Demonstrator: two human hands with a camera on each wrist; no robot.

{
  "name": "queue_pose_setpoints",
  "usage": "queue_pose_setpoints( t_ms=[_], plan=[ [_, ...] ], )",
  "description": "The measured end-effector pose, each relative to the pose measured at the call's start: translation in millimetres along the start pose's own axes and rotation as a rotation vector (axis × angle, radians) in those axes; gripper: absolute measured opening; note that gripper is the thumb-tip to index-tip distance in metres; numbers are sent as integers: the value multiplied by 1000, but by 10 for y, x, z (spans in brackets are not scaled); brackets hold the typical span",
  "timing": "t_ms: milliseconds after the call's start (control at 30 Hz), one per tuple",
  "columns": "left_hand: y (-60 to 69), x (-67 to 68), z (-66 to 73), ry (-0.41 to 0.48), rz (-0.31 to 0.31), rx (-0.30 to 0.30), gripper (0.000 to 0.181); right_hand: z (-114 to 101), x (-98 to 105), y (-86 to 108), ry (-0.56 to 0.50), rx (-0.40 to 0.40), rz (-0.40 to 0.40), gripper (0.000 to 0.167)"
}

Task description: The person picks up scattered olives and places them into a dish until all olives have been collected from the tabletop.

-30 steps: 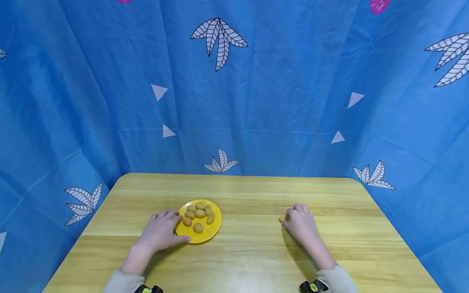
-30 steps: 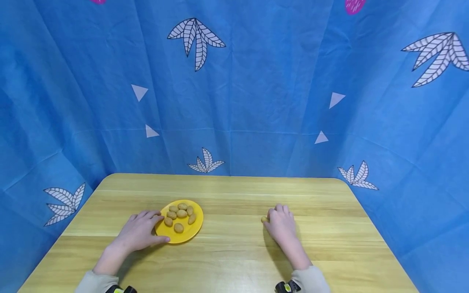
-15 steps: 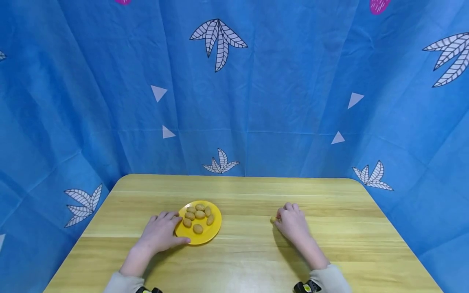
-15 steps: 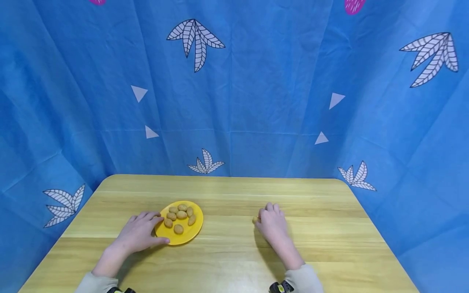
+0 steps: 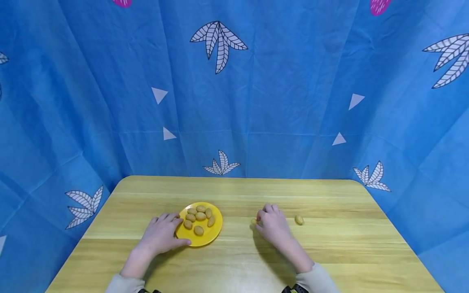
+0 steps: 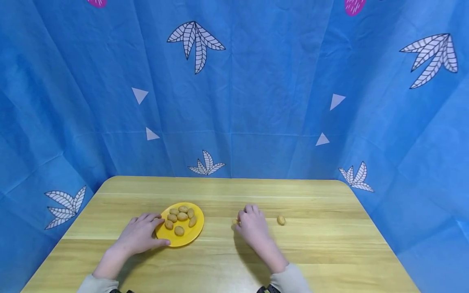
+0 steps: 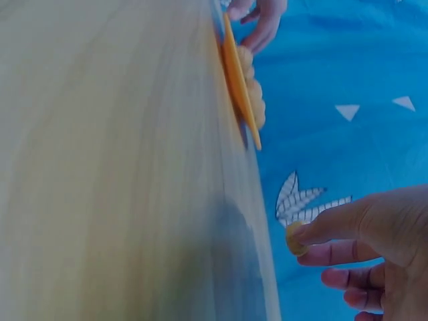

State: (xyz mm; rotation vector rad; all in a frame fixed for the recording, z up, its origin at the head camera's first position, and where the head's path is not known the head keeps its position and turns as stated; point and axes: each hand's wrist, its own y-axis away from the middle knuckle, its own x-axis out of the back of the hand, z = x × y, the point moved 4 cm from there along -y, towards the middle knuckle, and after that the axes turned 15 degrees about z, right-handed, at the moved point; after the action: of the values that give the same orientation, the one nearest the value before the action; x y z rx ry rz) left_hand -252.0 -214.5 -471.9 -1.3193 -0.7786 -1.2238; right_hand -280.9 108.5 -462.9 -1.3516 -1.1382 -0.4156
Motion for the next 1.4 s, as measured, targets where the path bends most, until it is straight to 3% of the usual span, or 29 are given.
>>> queue_pose_setpoints(
  t_ms=[167, 767, 1400],
  plan=[
    [-4, -3, 2, 3, 1, 4, 82, -195, -3, -75, -27, 47, 26, 19],
    [-1, -2, 15, 9, -6, 14, 83, -796, -103, -302, -93, 104, -33, 17],
    [5, 12, 13, 8, -6, 5, 83, -1224, -366, -424, -26, 222, -63, 18]
  ],
)
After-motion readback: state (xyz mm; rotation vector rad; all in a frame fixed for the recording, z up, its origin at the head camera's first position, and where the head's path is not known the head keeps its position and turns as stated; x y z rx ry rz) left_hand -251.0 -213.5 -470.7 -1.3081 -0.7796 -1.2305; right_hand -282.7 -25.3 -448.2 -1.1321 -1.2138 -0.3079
